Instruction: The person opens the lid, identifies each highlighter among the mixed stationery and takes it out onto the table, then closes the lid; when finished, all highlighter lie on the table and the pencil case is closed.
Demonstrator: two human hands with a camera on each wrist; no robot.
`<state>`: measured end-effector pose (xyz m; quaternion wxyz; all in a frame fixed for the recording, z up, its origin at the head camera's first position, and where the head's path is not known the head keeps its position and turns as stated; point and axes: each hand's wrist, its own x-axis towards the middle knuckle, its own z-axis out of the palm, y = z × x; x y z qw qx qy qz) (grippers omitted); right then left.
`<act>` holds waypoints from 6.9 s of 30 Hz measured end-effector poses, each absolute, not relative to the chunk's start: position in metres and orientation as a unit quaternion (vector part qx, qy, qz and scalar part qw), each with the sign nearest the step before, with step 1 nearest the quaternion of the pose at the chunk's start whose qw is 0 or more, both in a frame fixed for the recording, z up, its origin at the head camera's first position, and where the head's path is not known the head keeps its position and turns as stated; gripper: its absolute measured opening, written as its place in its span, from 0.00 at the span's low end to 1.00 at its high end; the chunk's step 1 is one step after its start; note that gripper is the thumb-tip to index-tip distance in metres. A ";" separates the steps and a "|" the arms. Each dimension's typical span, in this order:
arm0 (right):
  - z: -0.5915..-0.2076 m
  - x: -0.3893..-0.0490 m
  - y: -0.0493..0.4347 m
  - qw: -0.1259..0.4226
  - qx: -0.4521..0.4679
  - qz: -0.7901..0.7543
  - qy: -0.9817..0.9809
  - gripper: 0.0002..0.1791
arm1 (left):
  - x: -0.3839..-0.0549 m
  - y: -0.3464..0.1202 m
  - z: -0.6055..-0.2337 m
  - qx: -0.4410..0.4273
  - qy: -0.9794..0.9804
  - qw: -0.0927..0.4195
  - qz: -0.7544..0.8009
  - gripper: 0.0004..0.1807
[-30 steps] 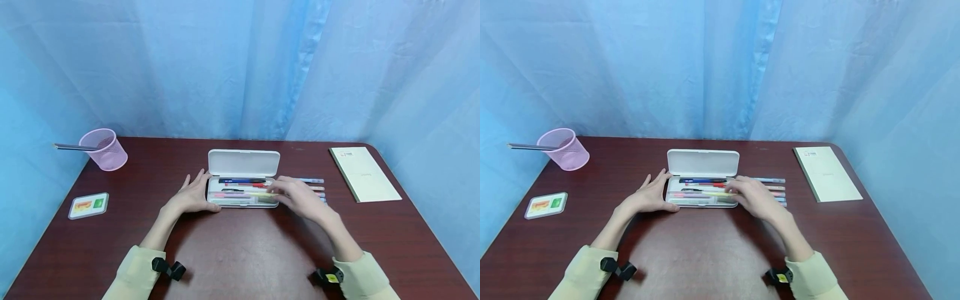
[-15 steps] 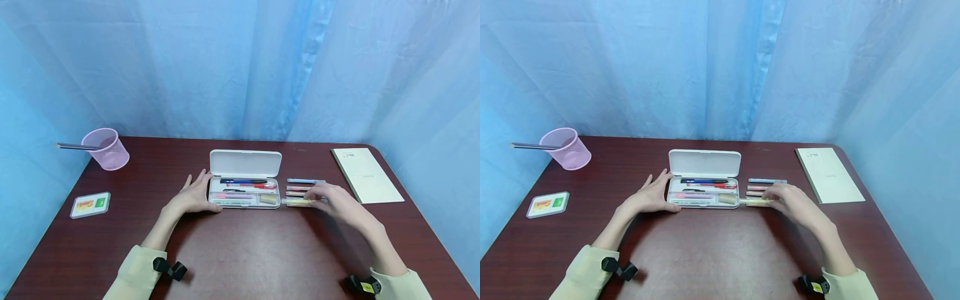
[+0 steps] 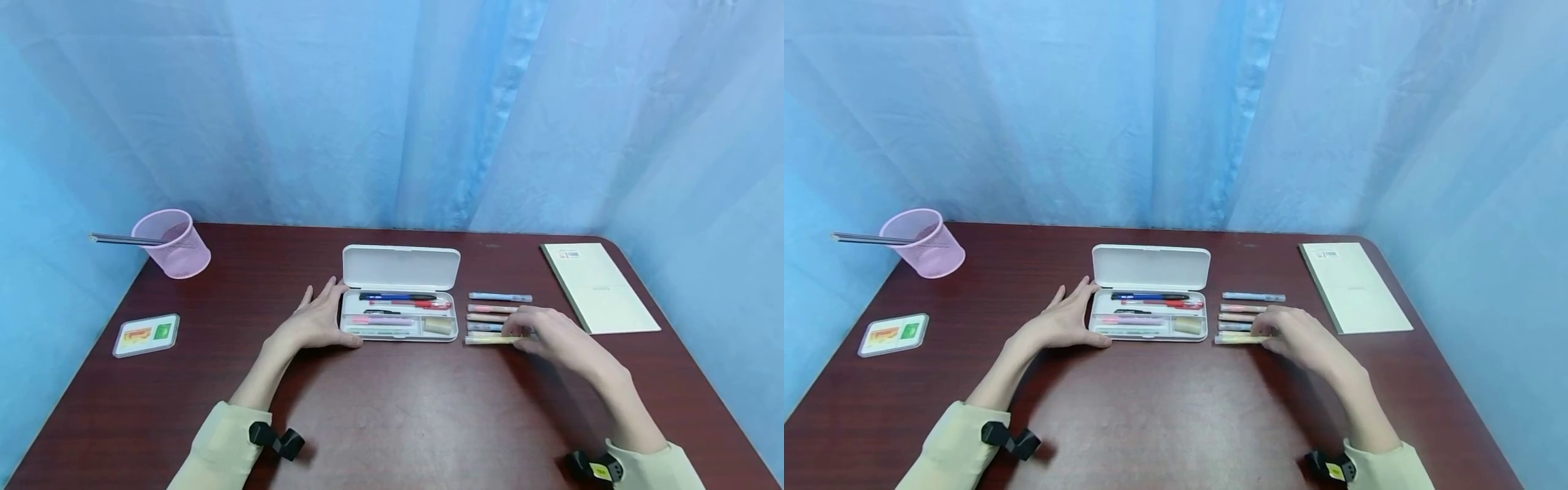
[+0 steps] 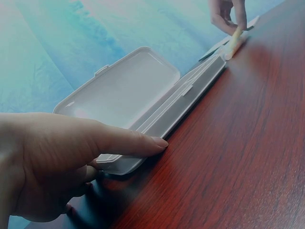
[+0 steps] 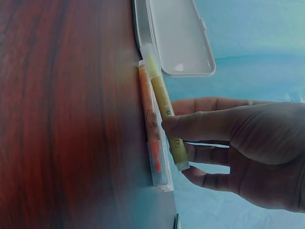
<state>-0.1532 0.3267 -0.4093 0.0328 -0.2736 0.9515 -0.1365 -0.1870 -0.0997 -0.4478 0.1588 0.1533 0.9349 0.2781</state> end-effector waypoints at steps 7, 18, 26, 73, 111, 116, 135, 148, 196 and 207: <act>-0.410 -0.152 0.327 0.044 -0.267 -0.136 0.953 0.16 | -0.187 -0.097 -0.447 0.152 0.934 0.163 0.278 0.60; -0.405 -0.157 0.322 0.066 -0.246 -0.126 0.959 0.13 | -0.187 -0.100 -0.446 0.149 0.936 0.159 0.277 0.60; -0.407 -0.157 0.321 0.073 -0.242 -0.110 0.961 0.11 | -0.187 -0.100 -0.446 0.151 0.936 0.157 0.275 0.60; -0.408 -0.158 0.318 0.028 -0.238 -0.140 0.961 0.11 | -0.186 -0.101 -0.446 0.143 0.934 0.167 0.281 0.60; -0.417 -0.170 0.149 0.035 -0.365 -0.147 0.919 0.15 | -0.186 -0.101 -0.445 0.150 0.935 0.161 0.277 0.60; -0.420 -0.170 0.149 0.020 -0.371 -0.119 0.921 0.11 | -0.187 -0.101 -0.446 0.150 0.936 0.161 0.276 0.60; -0.422 -0.166 0.149 0.003 -0.363 -0.091 0.927 0.09 | -0.186 -0.098 -0.447 0.153 0.934 0.161 0.279 0.60; -0.420 -0.168 0.151 -0.003 -0.378 -0.126 0.917 0.10 | -0.186 -0.099 -0.447 0.150 0.935 0.159 0.281 0.60; -0.407 -0.142 0.324 0.031 -0.289 -0.156 0.944 0.15 | -0.185 -0.102 -0.445 0.148 0.937 0.162 0.272 0.60; -0.407 -0.143 0.328 0.063 -0.273 -0.130 0.951 0.15 | -0.186 -0.101 -0.445 0.154 0.937 0.155 0.273 0.61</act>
